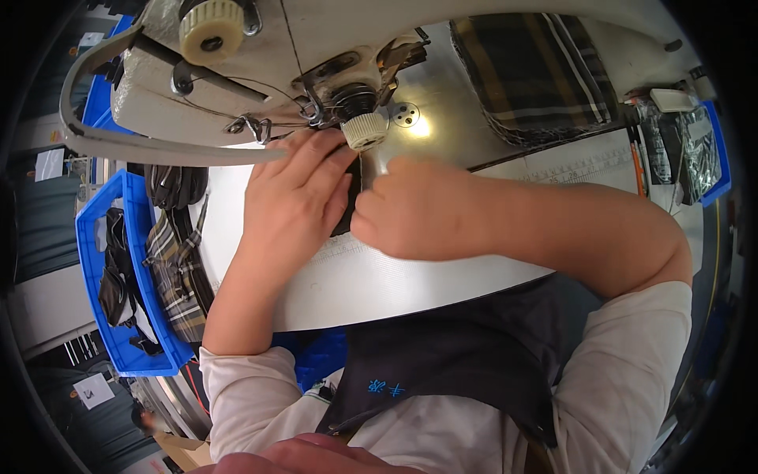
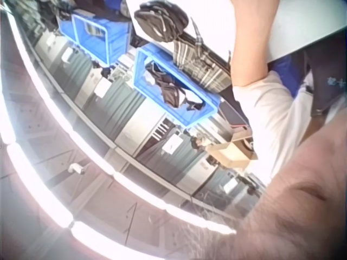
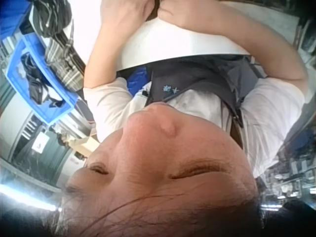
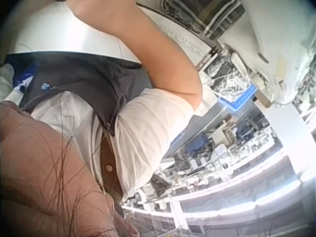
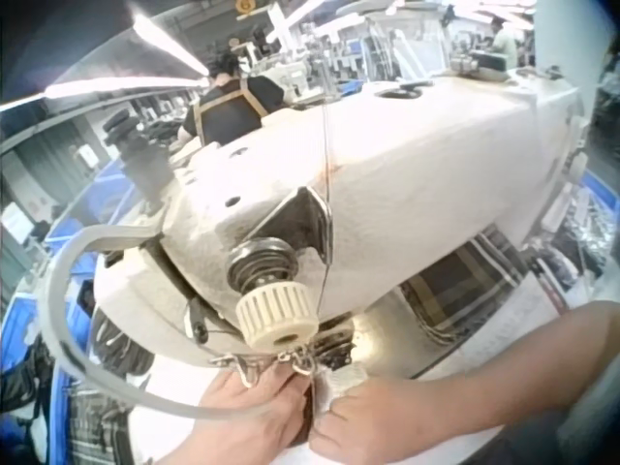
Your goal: The person operates an industrial sewing machine to stitch a zipper onto a small fabric pouch. They guide the pouch under the needle, sew along the zipper edge, and then remove the finished item to place it in a blue bin. The person then picks up a new pouch and repeats the sewing process.
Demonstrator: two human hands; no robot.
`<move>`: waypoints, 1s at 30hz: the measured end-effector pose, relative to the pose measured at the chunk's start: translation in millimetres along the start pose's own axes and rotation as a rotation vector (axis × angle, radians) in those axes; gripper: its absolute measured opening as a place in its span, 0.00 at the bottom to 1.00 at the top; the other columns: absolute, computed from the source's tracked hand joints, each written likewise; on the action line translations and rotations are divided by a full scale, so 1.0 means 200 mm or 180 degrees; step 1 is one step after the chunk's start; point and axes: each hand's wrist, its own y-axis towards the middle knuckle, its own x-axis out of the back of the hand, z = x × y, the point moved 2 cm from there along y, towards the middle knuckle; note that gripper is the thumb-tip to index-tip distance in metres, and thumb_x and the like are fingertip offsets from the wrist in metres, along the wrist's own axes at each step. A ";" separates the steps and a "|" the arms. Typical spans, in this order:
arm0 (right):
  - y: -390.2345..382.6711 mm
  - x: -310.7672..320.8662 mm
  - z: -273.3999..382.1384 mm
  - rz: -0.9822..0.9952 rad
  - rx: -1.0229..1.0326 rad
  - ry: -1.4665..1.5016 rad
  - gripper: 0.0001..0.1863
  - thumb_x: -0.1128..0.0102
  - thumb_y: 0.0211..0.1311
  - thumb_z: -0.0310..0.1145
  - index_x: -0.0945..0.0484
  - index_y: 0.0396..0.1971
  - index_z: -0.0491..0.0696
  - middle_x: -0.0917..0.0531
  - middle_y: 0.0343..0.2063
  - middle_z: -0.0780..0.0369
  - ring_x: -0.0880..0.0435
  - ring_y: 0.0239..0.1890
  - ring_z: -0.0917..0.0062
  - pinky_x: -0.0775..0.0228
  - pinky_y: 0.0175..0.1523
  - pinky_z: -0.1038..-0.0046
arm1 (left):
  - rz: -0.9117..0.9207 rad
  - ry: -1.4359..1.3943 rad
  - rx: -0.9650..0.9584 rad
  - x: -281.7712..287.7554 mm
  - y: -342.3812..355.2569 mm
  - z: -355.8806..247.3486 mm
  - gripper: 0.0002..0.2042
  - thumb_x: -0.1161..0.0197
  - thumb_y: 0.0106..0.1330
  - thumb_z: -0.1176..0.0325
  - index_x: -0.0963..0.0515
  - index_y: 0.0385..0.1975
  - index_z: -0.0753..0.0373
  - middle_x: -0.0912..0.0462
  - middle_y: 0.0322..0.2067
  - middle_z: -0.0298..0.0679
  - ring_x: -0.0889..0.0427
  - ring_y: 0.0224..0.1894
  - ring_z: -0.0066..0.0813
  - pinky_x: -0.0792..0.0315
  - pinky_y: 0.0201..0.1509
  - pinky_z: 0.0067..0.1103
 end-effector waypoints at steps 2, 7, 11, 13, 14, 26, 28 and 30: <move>-0.01 0.01 -0.03 -0.0013 -0.0294 -0.0226 0.08 0.34 0.53 0.31 0.17 0.34 0.49 0.24 0.24 0.68 0.20 0.26 0.77 0.28 0.25 0.74 | 0.0185 -0.0029 0.0155 0.00 -0.01 0.01 0.16 0.30 0.59 0.74 0.15 0.49 0.59 0.16 0.52 0.34 0.15 0.51 0.41 0.22 0.52 0.34; 0.00 0.01 -0.03 0.0025 -0.0496 -0.0350 0.15 0.31 0.55 0.30 0.15 0.44 0.49 0.24 0.24 0.69 0.20 0.26 0.78 0.30 0.22 0.74 | 0.0526 -0.0599 0.0534 0.01 -0.02 0.06 0.18 0.29 0.56 0.77 0.15 0.49 0.60 0.16 0.53 0.37 0.16 0.51 0.45 0.21 0.55 0.34; -0.02 0.00 -0.04 0.0109 -0.0590 -0.0233 0.20 0.28 0.54 0.36 0.14 0.49 0.49 0.22 0.27 0.70 0.19 0.28 0.79 0.28 0.23 0.74 | 0.0642 -0.1482 0.0711 0.10 -0.05 0.10 0.18 0.26 0.53 0.75 0.15 0.46 0.59 0.16 0.51 0.39 0.16 0.51 0.45 0.21 0.57 0.35; -0.02 -0.01 -0.04 0.0116 -0.0642 -0.0209 0.21 0.27 0.54 0.38 0.14 0.49 0.49 0.21 0.28 0.70 0.18 0.29 0.80 0.28 0.24 0.75 | 0.0777 -0.1456 0.0730 0.14 -0.05 0.07 0.17 0.25 0.52 0.74 0.15 0.43 0.59 0.16 0.51 0.39 0.16 0.51 0.44 0.21 0.57 0.34; -0.02 -0.01 -0.04 0.0115 -0.0650 -0.0224 0.22 0.26 0.54 0.39 0.14 0.49 0.49 0.21 0.28 0.70 0.18 0.29 0.80 0.28 0.24 0.75 | 0.0845 -0.1248 0.0655 0.15 -0.05 0.05 0.17 0.24 0.51 0.73 0.15 0.43 0.59 0.15 0.50 0.39 0.16 0.52 0.44 0.20 0.56 0.34; 0.00 0.01 -0.04 -0.0142 -0.0400 -0.0168 0.06 0.35 0.52 0.32 0.22 0.28 0.50 0.21 0.24 0.66 0.18 0.27 0.74 0.25 0.35 0.69 | 0.0424 -0.1132 0.0272 0.12 -0.02 0.02 0.13 0.28 0.58 0.69 0.15 0.44 0.61 0.13 0.45 0.36 0.15 0.48 0.42 0.21 0.52 0.35; 0.00 0.00 -0.05 -0.0083 -0.0274 -0.0149 0.05 0.35 0.52 0.32 0.23 0.27 0.50 0.21 0.23 0.66 0.18 0.27 0.74 0.25 0.35 0.69 | 0.0155 -0.0720 0.0113 0.09 0.00 0.02 0.14 0.29 0.60 0.67 0.14 0.45 0.60 0.14 0.47 0.35 0.16 0.50 0.41 0.23 0.55 0.35; 0.00 0.00 -0.05 -0.0005 -0.0224 -0.0193 0.05 0.35 0.52 0.32 0.23 0.26 0.50 0.21 0.23 0.66 0.18 0.27 0.74 0.25 0.35 0.69 | 0.0074 -0.0002 0.0072 0.05 0.02 0.00 0.14 0.30 0.62 0.66 0.13 0.47 0.59 0.15 0.49 0.34 0.18 0.52 0.40 0.26 0.57 0.34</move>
